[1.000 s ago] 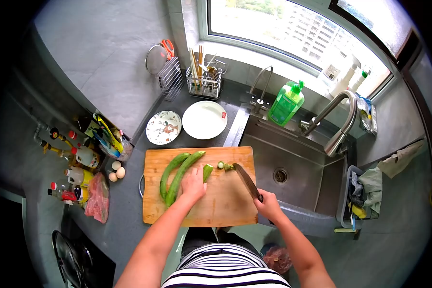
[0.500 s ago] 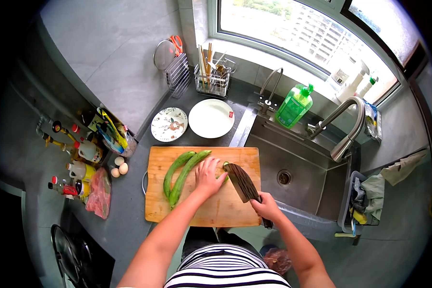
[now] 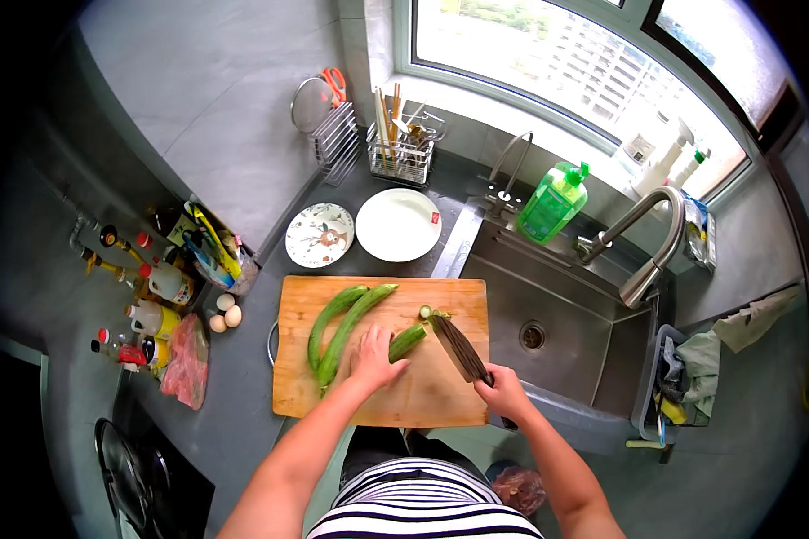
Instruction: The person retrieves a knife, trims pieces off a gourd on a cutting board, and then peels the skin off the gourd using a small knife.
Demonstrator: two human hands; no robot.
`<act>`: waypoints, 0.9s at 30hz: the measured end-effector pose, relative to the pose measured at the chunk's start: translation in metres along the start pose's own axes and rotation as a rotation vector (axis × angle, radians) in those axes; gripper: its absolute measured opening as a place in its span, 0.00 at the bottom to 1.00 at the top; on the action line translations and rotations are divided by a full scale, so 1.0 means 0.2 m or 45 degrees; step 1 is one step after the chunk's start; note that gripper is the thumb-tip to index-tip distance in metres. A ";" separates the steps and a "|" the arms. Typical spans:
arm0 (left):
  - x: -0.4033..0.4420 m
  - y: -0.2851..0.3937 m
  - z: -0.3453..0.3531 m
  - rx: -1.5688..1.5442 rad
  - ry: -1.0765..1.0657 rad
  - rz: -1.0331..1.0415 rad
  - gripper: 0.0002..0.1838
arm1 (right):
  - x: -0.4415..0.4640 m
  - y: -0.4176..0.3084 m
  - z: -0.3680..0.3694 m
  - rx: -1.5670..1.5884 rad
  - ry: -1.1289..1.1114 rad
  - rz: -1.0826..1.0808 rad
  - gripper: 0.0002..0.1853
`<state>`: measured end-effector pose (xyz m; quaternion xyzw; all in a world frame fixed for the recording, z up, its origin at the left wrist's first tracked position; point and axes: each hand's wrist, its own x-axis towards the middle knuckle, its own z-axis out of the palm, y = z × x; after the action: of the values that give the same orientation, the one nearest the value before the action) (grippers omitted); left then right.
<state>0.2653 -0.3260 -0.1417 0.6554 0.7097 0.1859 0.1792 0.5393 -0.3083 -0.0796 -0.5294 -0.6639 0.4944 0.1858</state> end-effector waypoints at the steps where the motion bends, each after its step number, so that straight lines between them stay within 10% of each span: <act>1: -0.01 -0.01 0.00 -0.048 -0.012 -0.011 0.25 | 0.01 0.00 0.01 -0.010 -0.020 0.004 0.07; 15: -0.25 -0.30 -0.50 -0.151 0.552 -0.411 0.23 | 0.22 -0.26 0.29 0.027 -0.306 -0.068 0.07; 27: -0.24 -0.65 -0.48 -0.023 0.309 -0.502 0.30 | 0.33 -0.34 0.57 -0.105 -0.355 -0.132 0.06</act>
<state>0.1097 -0.3866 -0.1233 0.4752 0.8388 0.2312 0.1312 0.3916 -0.2989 -0.0892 -0.4278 -0.7295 0.5251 0.0955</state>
